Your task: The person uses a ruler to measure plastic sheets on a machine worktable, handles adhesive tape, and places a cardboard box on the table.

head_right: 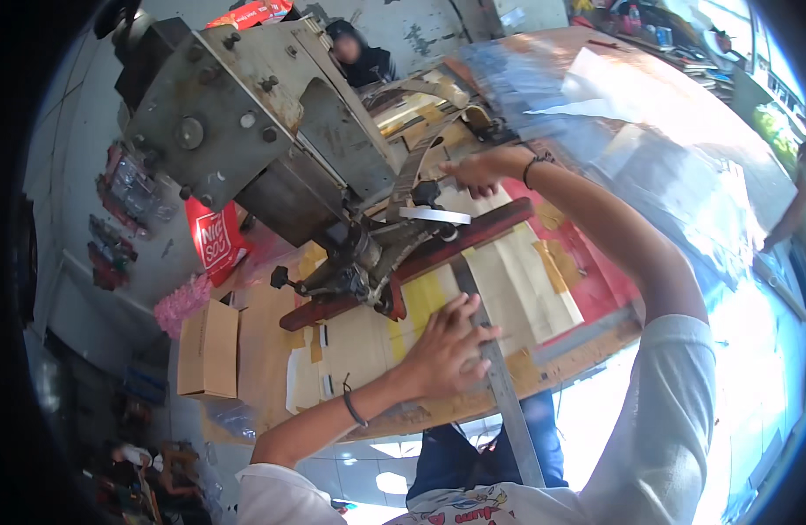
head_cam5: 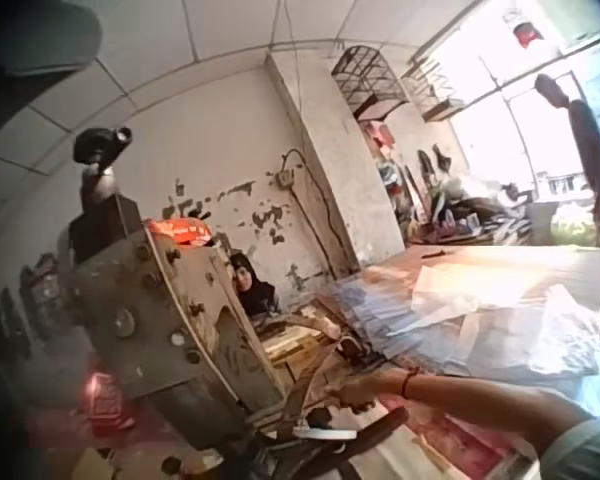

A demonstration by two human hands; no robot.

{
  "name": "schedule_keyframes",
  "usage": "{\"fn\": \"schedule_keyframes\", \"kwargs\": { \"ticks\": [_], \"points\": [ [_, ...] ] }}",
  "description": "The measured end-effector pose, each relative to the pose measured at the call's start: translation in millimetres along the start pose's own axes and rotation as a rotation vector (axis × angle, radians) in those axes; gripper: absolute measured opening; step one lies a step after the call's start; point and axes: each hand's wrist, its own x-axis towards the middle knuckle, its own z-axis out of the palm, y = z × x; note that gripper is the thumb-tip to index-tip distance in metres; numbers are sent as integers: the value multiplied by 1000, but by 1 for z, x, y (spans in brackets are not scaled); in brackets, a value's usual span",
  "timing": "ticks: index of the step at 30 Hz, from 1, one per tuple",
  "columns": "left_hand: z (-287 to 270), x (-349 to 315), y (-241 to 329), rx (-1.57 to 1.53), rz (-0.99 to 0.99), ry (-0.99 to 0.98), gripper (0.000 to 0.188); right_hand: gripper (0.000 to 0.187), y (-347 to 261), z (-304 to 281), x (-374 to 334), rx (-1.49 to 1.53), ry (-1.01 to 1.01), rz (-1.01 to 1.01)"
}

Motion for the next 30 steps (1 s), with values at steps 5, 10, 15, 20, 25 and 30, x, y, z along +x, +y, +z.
{"fn": "schedule_keyframes", "kwargs": {
  "ticks": [5,10,15,20,25,30],
  "points": [
    [7,-1,-5,6,68,73,48,68,-24,-29,-150,396,822,-403],
    [8,-1,-6,27,134,21,49,56,-50,12,-276,1094,940,-1051],
    [2,2,-2,60,64,-12,49,55,-85,54,-308,1334,907,-1461],
    [-7,8,7,63,48,-5,48,53,-112,59,-324,1423,997,-1512],
    [-50,13,53,66,124,154,36,46,-145,77,-322,1420,1073,-1480],
    [-87,14,137,-495,244,590,32,47,-172,93,-323,1457,996,-1560]
  ]
}}
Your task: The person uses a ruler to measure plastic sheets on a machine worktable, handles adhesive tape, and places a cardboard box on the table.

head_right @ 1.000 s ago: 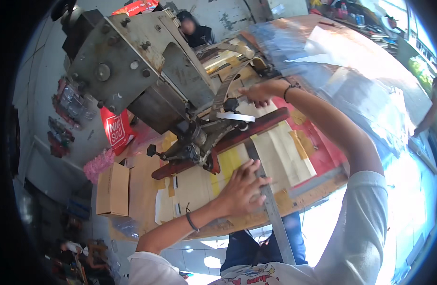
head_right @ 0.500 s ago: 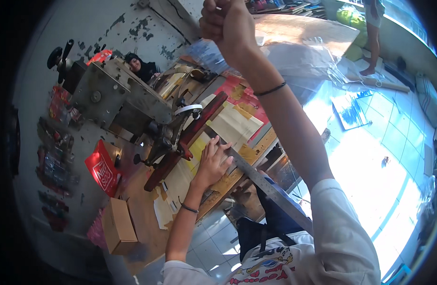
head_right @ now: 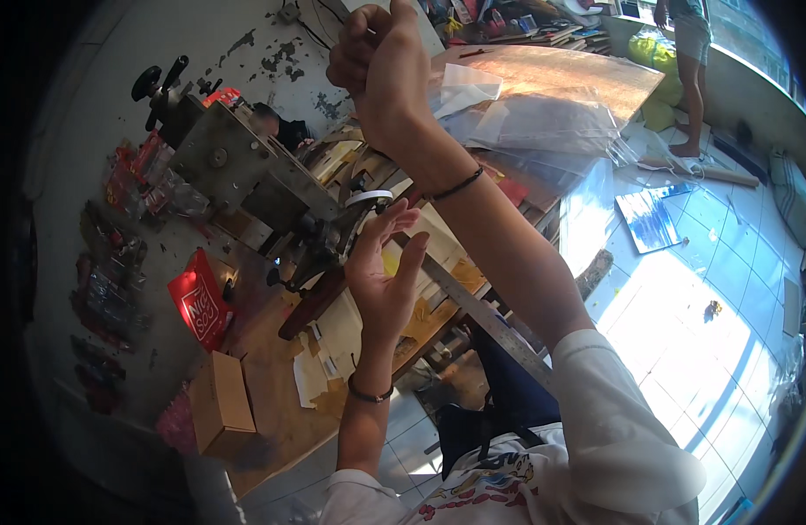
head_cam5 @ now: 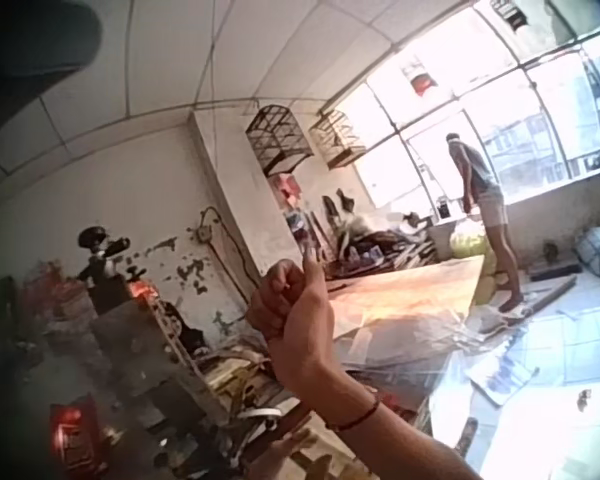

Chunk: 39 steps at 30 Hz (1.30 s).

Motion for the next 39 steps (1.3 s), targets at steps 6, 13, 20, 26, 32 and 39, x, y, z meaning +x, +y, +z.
{"fn": "schedule_keyframes", "kwargs": {
  "ticks": [6,13,20,26,32,39],
  "points": [
    [12,14,28,121,252,291,32,47,3,24,-3,25,-22,-46],
    [12,18,4,189,370,396,18,62,12,38,-10,-470,-93,-127],
    [15,20,-26,-310,84,365,16,58,48,64,-29,-682,-282,-78],
    [20,10,-36,-1019,-194,284,30,47,50,78,-35,-393,-252,169],
    [15,7,-42,-1282,-254,12,55,29,51,78,-36,-48,-176,380],
    [26,-2,-36,-1121,-446,46,51,27,52,77,-38,134,-217,420]
  ]
}}
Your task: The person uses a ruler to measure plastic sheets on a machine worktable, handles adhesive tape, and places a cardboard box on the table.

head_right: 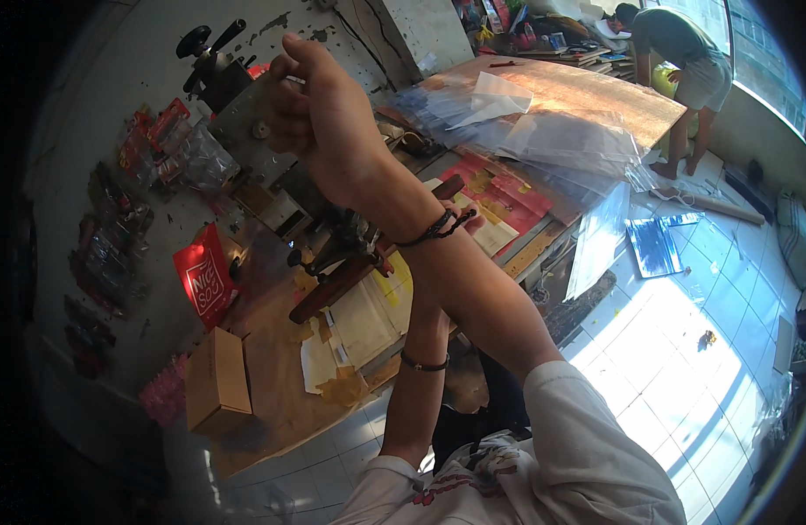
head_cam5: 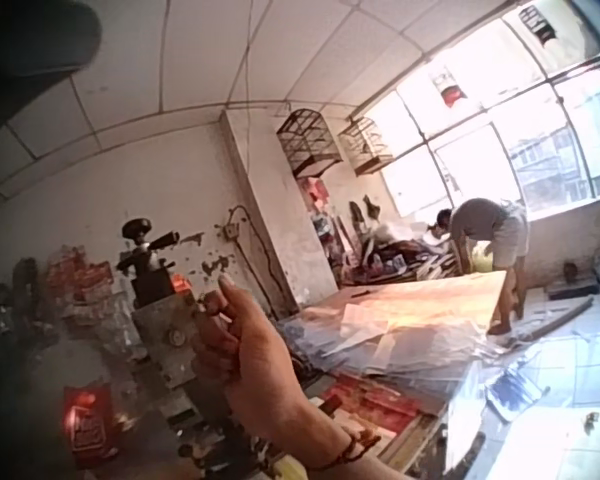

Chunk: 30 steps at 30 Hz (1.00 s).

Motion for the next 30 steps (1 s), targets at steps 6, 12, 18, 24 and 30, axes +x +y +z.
{"fn": "schedule_keyframes", "kwargs": {
  "ticks": [6,12,18,24,30],
  "points": [
    [22,5,15,-596,184,-453,39,28,4,4,-4,172,-23,43],
    [11,1,3,-691,209,-468,25,28,29,6,-7,277,-3,118],
    [9,-1,3,-846,109,-521,19,26,48,11,-7,317,-3,157],
    [10,11,-1,-1072,28,-887,31,23,56,10,-6,242,-9,149],
    [-14,-17,38,-217,165,59,64,26,36,-5,-7,-170,40,88]
  ]
}}
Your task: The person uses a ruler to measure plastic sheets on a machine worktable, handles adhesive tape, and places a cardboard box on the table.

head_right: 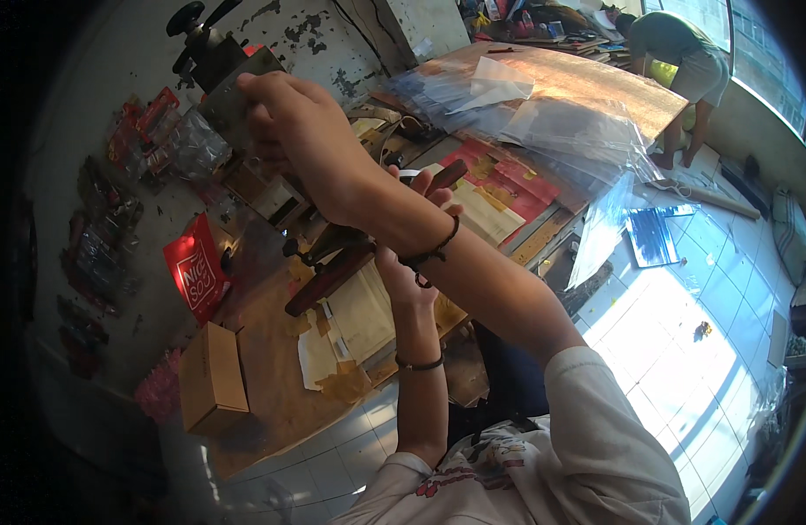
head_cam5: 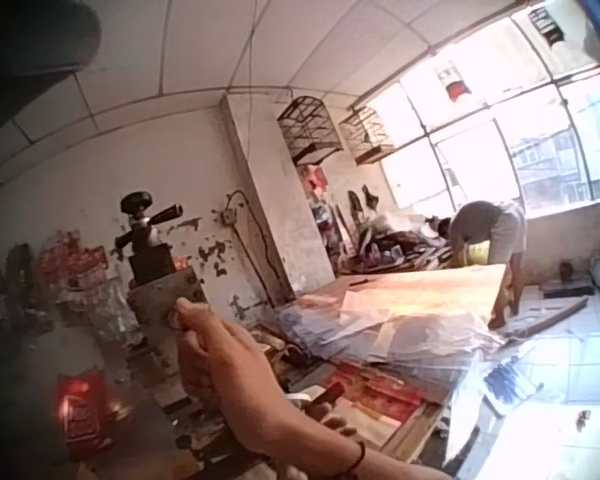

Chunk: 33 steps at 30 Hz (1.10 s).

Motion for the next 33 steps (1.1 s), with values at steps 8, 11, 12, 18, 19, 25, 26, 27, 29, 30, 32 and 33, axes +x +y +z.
{"fn": "schedule_keyframes", "kwargs": {
  "ticks": [8,11,12,18,19,25,26,27,29,30,32,33],
  "points": [
    [14,-24,29,1219,610,-49,28,32,-4,-27,5,-827,26,-328],
    [9,-24,25,1324,751,-8,26,33,7,-31,6,-876,37,-419],
    [6,-24,23,1348,821,-23,24,34,9,-32,5,-881,56,-369],
    [-10,-25,11,832,550,-18,20,34,12,-47,10,-768,116,-300],
    [-14,-26,7,492,369,54,19,34,11,-49,10,-718,124,-266],
    [-18,-40,34,413,236,24,13,34,5,-75,-3,-789,47,-188],
    [-20,-45,48,602,352,14,16,34,-9,-83,-12,-797,26,-201],
    [-22,-53,69,787,433,25,17,34,-24,-89,-21,-778,-24,-270],
    [-9,-62,112,1008,619,4,18,38,-76,-103,-52,-1130,-3,-446],
    [3,-66,134,1060,716,-21,17,38,-93,-98,-68,-1190,153,-557],
    [10,-84,179,1168,928,-37,19,45,-125,-95,-101,-1486,60,-353],
    [7,-93,189,1175,933,-23,19,44,-132,-96,-119,-1526,-31,-174]
  ]
}}
